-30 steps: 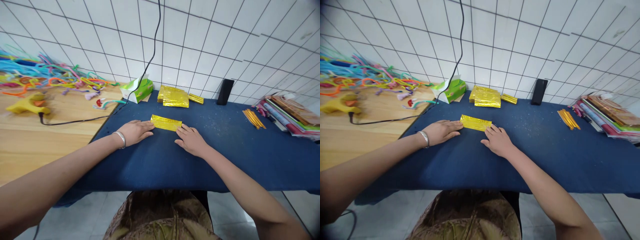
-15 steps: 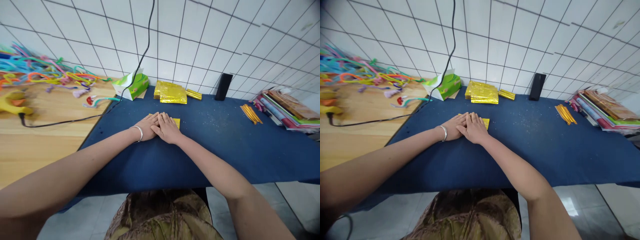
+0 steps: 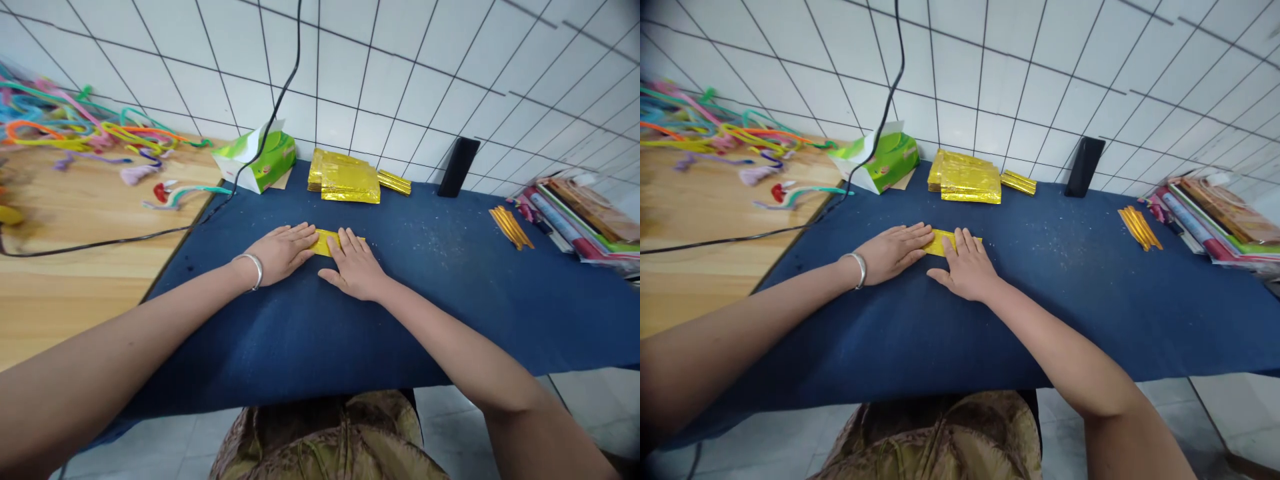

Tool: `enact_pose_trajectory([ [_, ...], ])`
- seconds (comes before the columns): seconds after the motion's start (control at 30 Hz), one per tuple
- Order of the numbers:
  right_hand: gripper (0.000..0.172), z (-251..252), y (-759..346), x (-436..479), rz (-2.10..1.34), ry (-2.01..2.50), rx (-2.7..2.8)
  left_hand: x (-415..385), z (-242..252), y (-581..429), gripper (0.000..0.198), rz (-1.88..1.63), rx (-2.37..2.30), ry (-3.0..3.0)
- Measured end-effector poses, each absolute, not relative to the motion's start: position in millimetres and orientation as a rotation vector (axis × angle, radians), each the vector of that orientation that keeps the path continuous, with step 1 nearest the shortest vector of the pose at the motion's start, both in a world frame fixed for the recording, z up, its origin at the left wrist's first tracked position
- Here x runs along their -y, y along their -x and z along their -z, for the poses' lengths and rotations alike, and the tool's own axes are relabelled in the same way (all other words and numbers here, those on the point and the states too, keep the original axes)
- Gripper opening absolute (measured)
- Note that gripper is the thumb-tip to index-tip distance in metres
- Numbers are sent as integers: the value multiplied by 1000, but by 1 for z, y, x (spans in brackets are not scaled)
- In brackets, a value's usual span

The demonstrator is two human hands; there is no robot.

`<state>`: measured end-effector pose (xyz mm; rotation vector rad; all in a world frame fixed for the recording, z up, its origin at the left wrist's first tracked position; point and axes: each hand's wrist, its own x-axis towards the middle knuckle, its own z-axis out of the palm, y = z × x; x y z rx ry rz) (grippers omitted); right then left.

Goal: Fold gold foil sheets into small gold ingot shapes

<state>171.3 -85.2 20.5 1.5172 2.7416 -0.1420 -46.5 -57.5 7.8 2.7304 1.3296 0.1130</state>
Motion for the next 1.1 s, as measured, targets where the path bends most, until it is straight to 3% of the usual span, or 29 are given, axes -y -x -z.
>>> enact_pose_trajectory([
  [0.17,85,-21,-172,84,156,-1503,-2759,61,-9,41,54,-104,-1410,-2755],
  [0.4,86,-21,-181,89,175,-1479,-2774,66,-9,49,69,10,-1349,-2816],
  [0.77,86,-20,-185,95,174,-1547,-2771,34,-31,22,58,-269,-1292,-2756],
  [1.1,86,-22,-165,88,254,-1731,-2795,24,5,5,58,-34,-1316,-2821],
])
